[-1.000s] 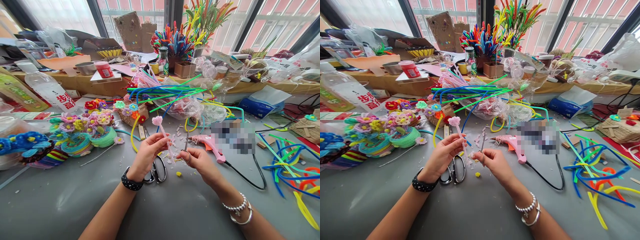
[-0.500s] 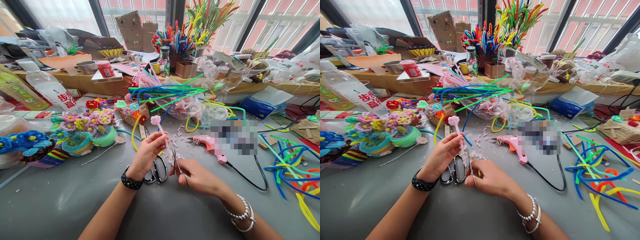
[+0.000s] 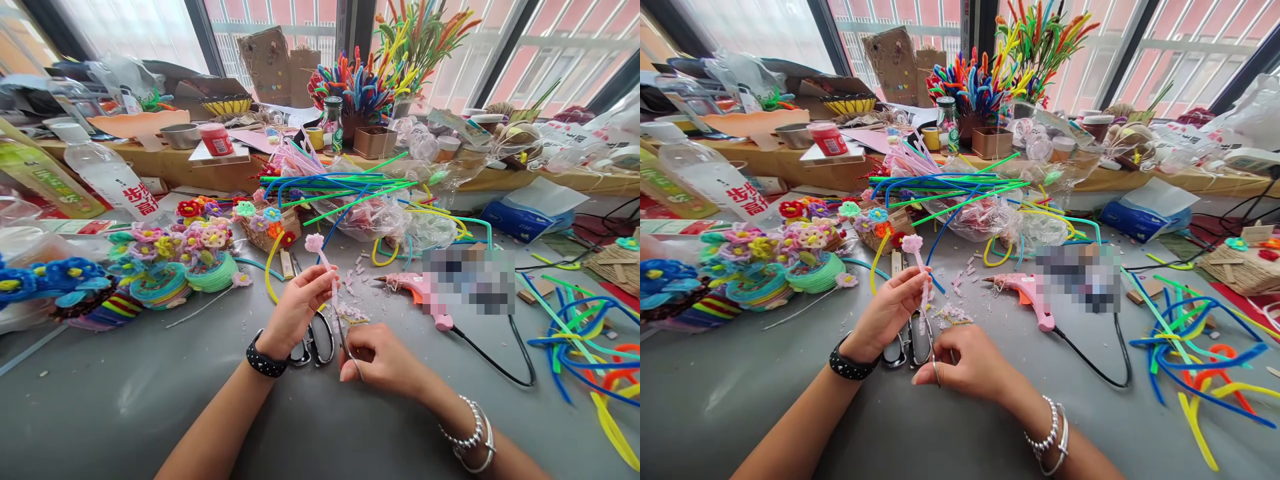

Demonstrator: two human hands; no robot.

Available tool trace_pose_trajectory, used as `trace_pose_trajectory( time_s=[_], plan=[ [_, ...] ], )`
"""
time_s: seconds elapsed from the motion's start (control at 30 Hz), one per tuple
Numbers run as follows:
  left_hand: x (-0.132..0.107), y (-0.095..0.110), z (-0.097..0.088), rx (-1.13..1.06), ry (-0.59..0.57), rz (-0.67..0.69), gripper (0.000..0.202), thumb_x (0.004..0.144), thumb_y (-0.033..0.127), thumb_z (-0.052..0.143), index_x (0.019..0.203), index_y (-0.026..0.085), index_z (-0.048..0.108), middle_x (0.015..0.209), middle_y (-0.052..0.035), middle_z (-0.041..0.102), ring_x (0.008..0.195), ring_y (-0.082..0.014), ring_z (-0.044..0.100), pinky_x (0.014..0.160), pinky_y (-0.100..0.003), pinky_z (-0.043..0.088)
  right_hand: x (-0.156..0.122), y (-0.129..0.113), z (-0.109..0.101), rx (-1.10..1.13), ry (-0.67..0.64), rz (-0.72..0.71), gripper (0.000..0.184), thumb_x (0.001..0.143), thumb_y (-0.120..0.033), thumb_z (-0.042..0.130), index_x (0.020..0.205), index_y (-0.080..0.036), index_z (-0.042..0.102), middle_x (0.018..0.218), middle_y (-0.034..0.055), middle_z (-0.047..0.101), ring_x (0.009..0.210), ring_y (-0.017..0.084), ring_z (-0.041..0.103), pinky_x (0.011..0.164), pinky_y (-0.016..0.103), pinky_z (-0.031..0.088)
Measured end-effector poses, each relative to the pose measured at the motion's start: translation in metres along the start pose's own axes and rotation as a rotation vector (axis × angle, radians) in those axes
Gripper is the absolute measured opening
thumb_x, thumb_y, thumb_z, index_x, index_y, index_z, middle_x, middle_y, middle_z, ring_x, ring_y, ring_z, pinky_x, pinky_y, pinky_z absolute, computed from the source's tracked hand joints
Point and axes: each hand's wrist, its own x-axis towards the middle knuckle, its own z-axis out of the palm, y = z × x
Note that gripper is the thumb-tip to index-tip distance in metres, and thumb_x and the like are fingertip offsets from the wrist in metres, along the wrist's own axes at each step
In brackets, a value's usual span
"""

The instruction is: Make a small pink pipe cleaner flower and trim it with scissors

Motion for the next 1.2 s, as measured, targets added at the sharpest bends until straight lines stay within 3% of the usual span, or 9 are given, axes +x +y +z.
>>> trace_pose_trajectory(
  time_s=[0.27, 0.6, 1.0, 1.2],
  plan=[
    [0.002, 0.0, -0.001, -0.114, 0.058, 0.022, 0.012, 0.063, 0.015, 0.066, 0.075, 0.014, 0.064, 0.069, 0.0016, 0.062, 0.062, -0.0044, 0.057, 0.06, -0.013, 0.045, 0.003, -0.003, 0.005, 0.041, 0.193, 0.04, 0.053, 0.069, -0.062, 0.046, 0.044, -0.017, 0.037, 0.045, -0.0028, 0.039, 0.045, 0.008, 0.031, 0.044, 0.021, 0.025],
    [0.004, -0.005, -0.002, -0.072, 0.062, 0.043, 0.012, 0.063, 0.015, 0.066, 0.074, 0.014, 0.063, 0.072, 0.0015, 0.062, 0.065, -0.0049, 0.057, 0.063, -0.014, 0.045, -0.007, 0.012, 0.01, 0.014, 0.242, 0.078, 0.052, 0.074, -0.058, 0.044, 0.044, -0.017, 0.034, 0.045, -0.003, 0.039, 0.046, 0.008, 0.033, 0.047, 0.022, 0.026],
    [0.002, -0.005, 0.001, 0.033, -0.024, -0.018, 0.011, 0.065, 0.015, 0.065, 0.076, 0.014, 0.062, 0.071, 0.0005, 0.061, 0.064, -0.0063, 0.058, 0.062, -0.015, 0.045, -0.01, 0.007, 0.01, 0.114, 0.072, 0.123, 0.064, 0.067, -0.074, 0.026, 0.051, -0.015, 0.043, 0.05, -0.0017, 0.039, 0.05, 0.009, 0.031, 0.047, 0.022, 0.027],
    [0.002, -0.004, 0.001, 0.034, -0.037, -0.033, 0.011, 0.063, 0.015, 0.065, 0.074, 0.014, 0.062, 0.069, 0.0016, 0.061, 0.062, -0.0059, 0.057, 0.061, -0.015, 0.044, -0.011, 0.006, 0.007, 0.12, 0.035, 0.114, 0.065, 0.067, -0.074, 0.026, 0.053, -0.014, 0.046, 0.052, -0.0011, 0.041, 0.051, 0.009, 0.033, 0.048, 0.022, 0.028]
  ],
)
